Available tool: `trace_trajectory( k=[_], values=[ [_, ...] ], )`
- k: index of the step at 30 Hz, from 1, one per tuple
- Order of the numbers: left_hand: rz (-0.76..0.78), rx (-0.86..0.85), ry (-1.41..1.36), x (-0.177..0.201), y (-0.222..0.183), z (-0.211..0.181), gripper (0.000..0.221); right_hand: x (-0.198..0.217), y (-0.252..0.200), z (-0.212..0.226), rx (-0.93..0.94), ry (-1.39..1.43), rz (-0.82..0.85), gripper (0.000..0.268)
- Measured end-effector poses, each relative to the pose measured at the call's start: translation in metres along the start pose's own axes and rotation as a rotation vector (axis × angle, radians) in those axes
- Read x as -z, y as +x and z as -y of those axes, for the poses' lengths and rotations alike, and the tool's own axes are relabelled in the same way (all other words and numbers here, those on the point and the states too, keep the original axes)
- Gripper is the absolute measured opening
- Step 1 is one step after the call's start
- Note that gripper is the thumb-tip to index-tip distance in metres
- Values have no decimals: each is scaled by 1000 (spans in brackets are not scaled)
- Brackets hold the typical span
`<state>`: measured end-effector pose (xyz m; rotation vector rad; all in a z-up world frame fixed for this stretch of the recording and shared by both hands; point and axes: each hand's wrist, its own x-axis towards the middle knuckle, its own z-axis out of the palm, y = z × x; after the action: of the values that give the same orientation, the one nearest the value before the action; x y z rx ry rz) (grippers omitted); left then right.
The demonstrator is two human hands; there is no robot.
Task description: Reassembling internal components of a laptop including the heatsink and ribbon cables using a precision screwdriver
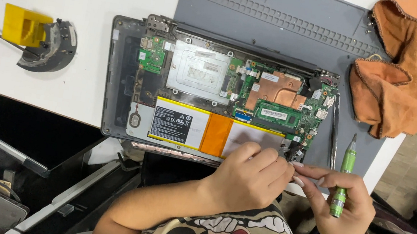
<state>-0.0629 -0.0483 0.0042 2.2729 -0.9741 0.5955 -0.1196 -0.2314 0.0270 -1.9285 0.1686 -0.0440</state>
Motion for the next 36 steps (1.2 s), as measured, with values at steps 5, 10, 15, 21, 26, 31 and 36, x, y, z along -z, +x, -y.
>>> trace_trajectory(
  k=[5,10,15,21,26,31,36],
  values=[
    [12,10,25,5,0,1,30,-7,-5,2,158,-85,-9,29],
    [-5,25,1,5,-5,2,34,-13,-7,6,221,-104,-2,26],
    [-32,20,-35,3,-7,5,37,-16,-7,9,294,-182,-37,26],
    [-26,-26,13,-3,-6,11,37,-11,-4,-1,133,-34,-34,34],
    [30,-30,21,3,6,32,32,-4,2,-16,193,-96,-122,36],
    [130,93,67,31,39,154,48,24,10,-81,350,-324,-308,39],
    [276,224,206,17,64,285,12,31,15,-110,384,-498,-359,24]
  ],
)
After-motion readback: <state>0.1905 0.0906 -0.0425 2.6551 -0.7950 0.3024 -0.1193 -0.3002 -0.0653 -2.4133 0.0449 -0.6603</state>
